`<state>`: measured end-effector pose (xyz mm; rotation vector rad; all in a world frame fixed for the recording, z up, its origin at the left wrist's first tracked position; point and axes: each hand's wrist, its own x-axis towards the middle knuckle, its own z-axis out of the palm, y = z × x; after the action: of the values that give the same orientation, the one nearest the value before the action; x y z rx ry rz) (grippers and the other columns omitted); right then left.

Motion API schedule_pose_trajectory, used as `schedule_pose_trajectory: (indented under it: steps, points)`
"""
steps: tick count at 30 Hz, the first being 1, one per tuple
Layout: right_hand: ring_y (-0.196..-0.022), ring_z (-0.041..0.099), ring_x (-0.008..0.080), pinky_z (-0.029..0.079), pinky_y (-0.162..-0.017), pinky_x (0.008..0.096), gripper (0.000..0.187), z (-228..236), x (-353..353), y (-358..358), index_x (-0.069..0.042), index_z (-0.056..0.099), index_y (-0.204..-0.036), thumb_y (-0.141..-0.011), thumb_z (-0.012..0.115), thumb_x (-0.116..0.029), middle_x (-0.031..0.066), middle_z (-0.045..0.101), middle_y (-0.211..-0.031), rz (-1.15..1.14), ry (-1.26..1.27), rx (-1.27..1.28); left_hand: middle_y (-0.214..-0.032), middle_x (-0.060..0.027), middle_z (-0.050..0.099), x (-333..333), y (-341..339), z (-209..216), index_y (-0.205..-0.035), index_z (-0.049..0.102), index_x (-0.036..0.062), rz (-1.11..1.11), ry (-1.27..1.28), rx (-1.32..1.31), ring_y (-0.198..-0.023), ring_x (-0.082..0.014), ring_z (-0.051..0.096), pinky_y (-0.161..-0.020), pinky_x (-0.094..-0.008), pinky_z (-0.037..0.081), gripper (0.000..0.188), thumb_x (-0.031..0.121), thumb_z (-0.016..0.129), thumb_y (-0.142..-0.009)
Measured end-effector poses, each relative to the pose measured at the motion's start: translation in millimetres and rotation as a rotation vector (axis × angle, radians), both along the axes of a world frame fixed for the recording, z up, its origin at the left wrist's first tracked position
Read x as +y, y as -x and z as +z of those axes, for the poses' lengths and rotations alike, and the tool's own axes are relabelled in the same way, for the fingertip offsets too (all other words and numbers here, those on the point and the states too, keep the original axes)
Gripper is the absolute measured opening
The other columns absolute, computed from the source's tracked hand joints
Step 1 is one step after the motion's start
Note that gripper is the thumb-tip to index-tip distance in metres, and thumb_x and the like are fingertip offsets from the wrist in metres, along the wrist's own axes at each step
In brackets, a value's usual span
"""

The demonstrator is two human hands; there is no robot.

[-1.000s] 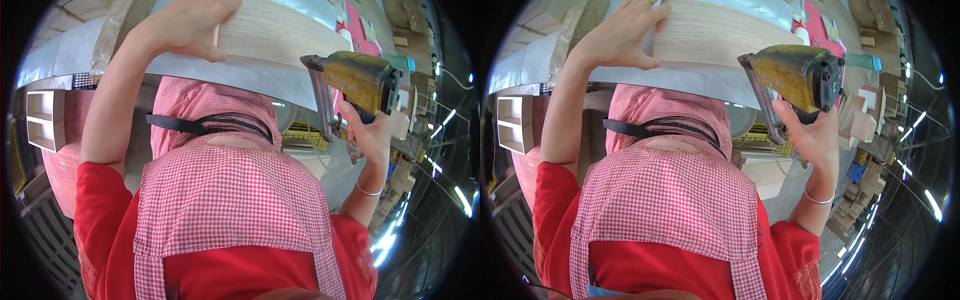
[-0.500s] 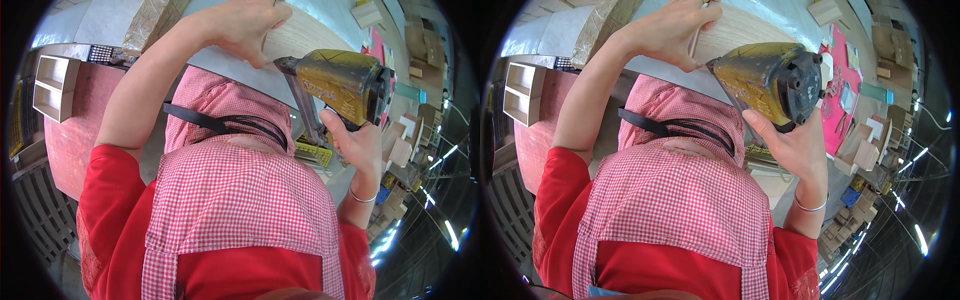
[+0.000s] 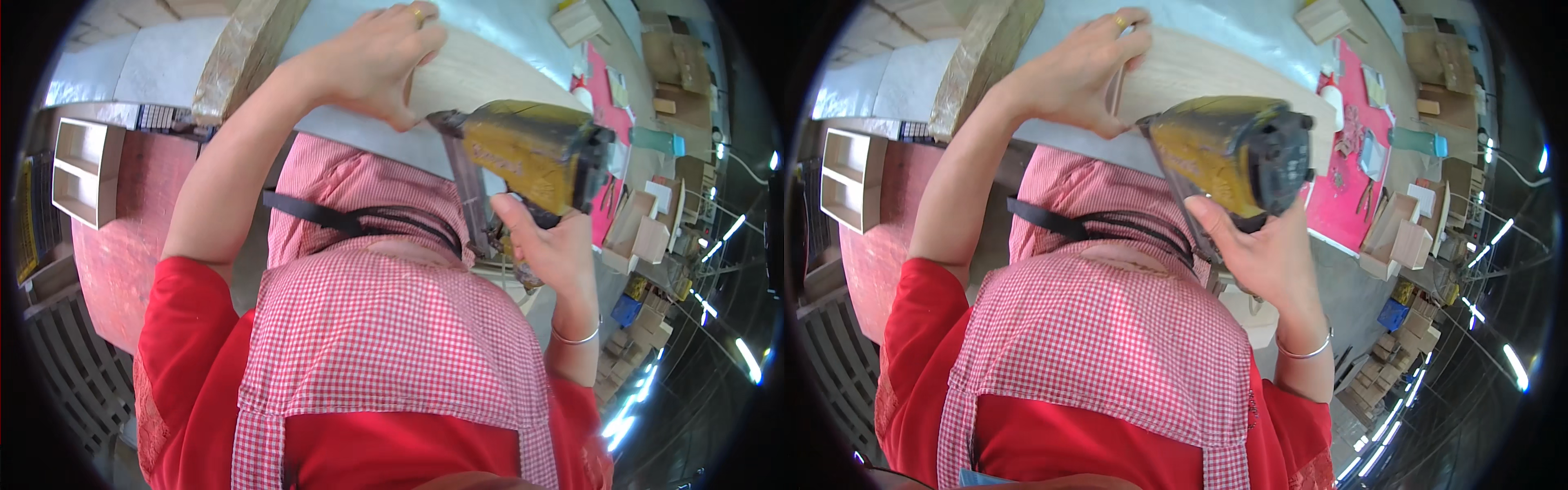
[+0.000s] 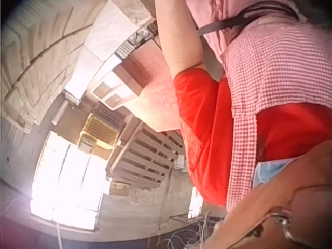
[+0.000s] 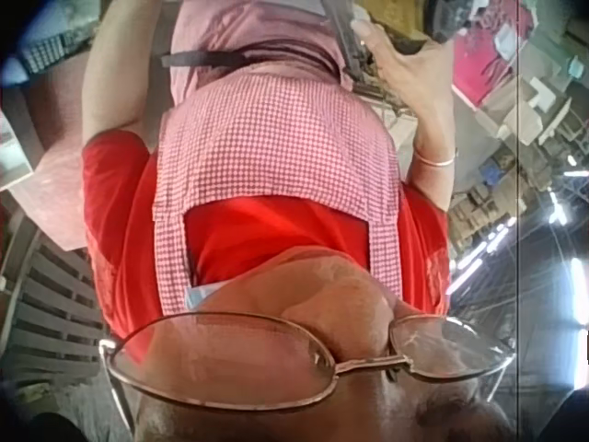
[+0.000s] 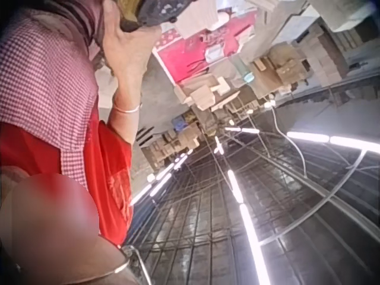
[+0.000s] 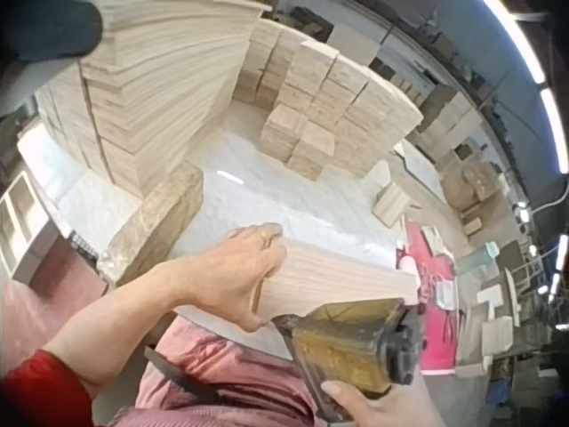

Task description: Assembling wooden boxes by applying glue and using a pneumatic nail gun to secure the components.

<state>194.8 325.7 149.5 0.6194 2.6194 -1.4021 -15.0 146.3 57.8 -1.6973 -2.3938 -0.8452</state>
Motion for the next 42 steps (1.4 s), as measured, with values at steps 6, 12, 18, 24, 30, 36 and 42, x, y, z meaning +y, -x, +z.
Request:
schedule_pose_trajectory:
  steps: [6, 12, 18, 24, 30, 36, 42]
  points:
    - [-0.051, 0.052, 0.0049, 0.04, -0.046, 0.0219, 0.021, -3, 13, 0, 0.001, 0.065, -0.101, -0.087, 0.075, -0.01, -0.0012, 0.062, -0.07, 0.258, -0.148, 0.468, -0.125, -0.0265, 0.048, -25, -25, 6, -0.123, 0.05, 0.0, 0.143, -0.045, -0.085, -0.112, -0.044, 0.051, -0.095, -0.0501, 0.044, 0.083, 0.031, 0.086, -0.055]
    - [-0.071, 0.061, 0.0107, 0.048, -0.063, 0.0274, 0.029, 27, 37, -22, 0.003, 0.065, -0.107, -0.085, 0.076, -0.013, 0.0047, 0.069, -0.087, 0.058, -0.013, 0.18, -0.119, -0.0267, 0.05, -67, -124, 14, -0.141, 0.039, -0.0039, 0.574, -0.06, -0.086, -0.11, -0.0435, 0.052, -0.097, -0.052, 0.043, 0.108, 0.046, 0.089, -0.059]
    - [-0.066, 0.059, 0.0107, 0.047, -0.061, 0.0269, 0.028, 31, 73, -43, 0.002, 0.064, -0.106, -0.085, 0.076, -0.012, 0.0034, 0.067, -0.082, -0.164, -0.103, 0.021, -0.119, -0.0202, 0.057, -4, -143, -19, -0.14, 0.047, 0.0013, 0.156, -0.116, -0.62, -0.105, -0.0342, 0.059, -0.087, -0.0418, 0.051, 0.067, 0.031, 0.074, -0.086]
    - [-0.082, 0.066, 0.0173, 0.053, -0.079, 0.0321, 0.026, 26, 94, -90, 0.004, 0.067, -0.103, -0.084, 0.077, -0.01, 0.0069, 0.07, -0.089, -0.393, -0.117, -0.071, -0.104, -0.0228, 0.066, 73, 9, -28, -0.108, 0.067, -0.0001, 0.45, -0.567, -0.354, -0.1, -0.04, 0.062, -0.088, -0.0466, 0.049, 0.032, 0.026, 0.062, -0.089]
    - [-0.081, 0.067, 0.0155, 0.053, -0.078, 0.0328, 0.031, 10, 93, -109, 0.006, 0.067, -0.106, -0.083, 0.078, -0.013, 0.0102, 0.073, -0.094, -0.197, -0.203, -0.009, -0.104, -0.0264, 0.068, 89, 139, -42, -0.099, 0.069, -0.0023, 0.537, -0.218, -0.376, -0.1, -0.039, 0.066, -0.087, -0.0452, 0.052, 0.038, 0.028, 0.071, -0.075]
    - [-0.055, 0.052, 0.0048, 0.04, -0.047, 0.0225, 0.035, -17, 92, -111, 0.002, 0.061, -0.114, -0.085, 0.077, -0.011, 0.0014, 0.064, -0.082, -0.074, -0.168, 0.042, -0.092, -0.0214, 0.071, 96, 139, -43, -0.097, 0.074, 0.0027, 0.449, -0.206, -0.211, -0.089, -0.0353, 0.07, -0.079, -0.044, 0.053, 0.031, 0.027, 0.065, -0.08]
    - [-0.054, 0.051, 0.0035, 0.04, -0.047, 0.0215, 0.032, -32, 83, -110, 0.002, 0.063, -0.112, -0.086, 0.077, -0.009, 0.0, 0.063, -0.077, -0.091, -0.108, 0.15, -0.092, -0.0217, 0.071, 94, 124, -38, -0.096, 0.074, 0.002, 0.45, -0.207, -0.183, -0.09, -0.0368, 0.069, -0.079, -0.0443, 0.053, 0.03, 0.025, 0.063, -0.081]
